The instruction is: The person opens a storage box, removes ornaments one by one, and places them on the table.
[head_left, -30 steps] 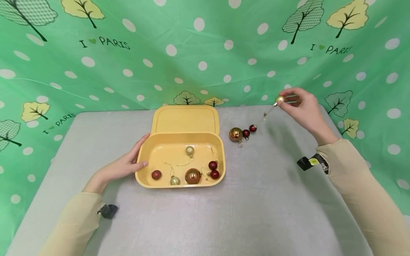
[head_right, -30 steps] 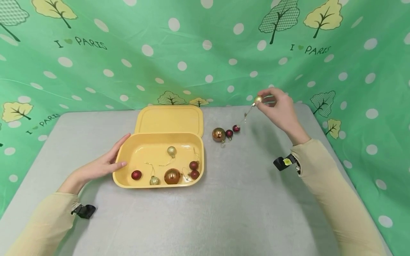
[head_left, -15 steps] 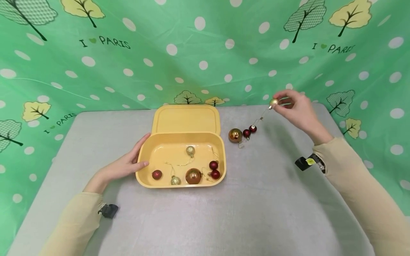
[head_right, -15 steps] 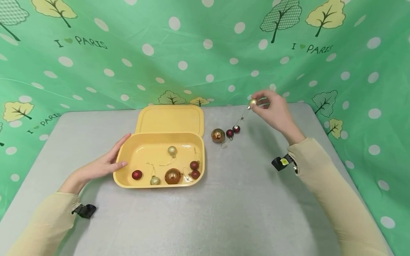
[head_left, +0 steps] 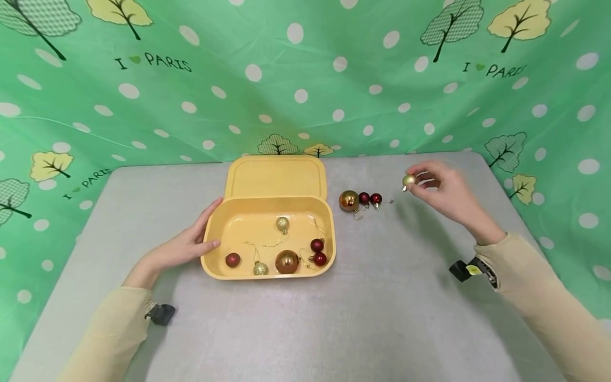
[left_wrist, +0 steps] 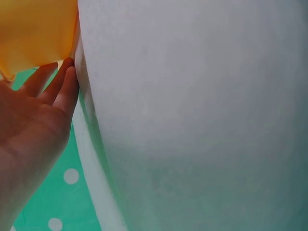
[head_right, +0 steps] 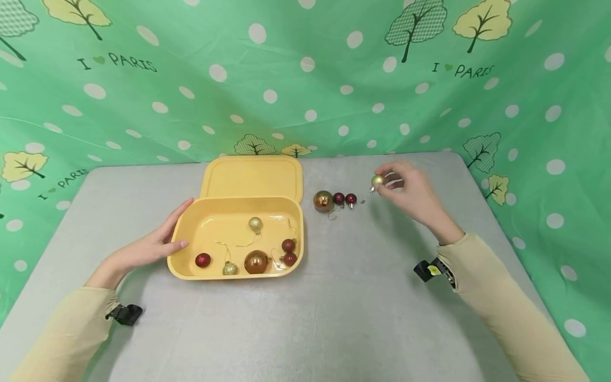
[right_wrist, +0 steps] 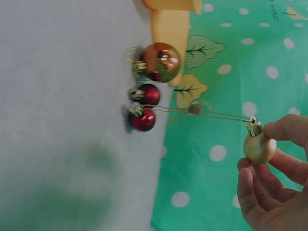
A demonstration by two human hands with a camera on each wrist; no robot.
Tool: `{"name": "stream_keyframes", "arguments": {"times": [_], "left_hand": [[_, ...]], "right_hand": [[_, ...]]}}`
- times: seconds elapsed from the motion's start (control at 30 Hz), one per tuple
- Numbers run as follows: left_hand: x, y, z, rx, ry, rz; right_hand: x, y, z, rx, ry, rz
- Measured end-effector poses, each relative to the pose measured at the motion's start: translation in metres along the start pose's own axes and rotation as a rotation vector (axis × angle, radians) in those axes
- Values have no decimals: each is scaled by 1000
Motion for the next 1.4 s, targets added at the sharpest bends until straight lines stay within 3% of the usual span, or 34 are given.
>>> {"name": "stream_keyframes", "arguments": {"times": [0.3, 1.0, 1.4], "left_hand": [[-1, -1, 1, -7, 1, 21], [-2, 1, 1, -3, 1, 23], [-3, 1, 0, -6, 5, 30]], "right_hand": [[10, -16, -1, -32, 23, 7], [29, -77, -17, -242, 88, 81], [42, -96, -17, -278, 21, 100]]}}
Point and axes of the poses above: each hand's wrist, its own z-axis away from the middle knuckle, its own y-axis out of the back of the hand, x = y × z, the point moved 10 cm from there along -z, towards the middle knuckle, and after that the axes turned 10 degrees about z, right-handed, at the moved point
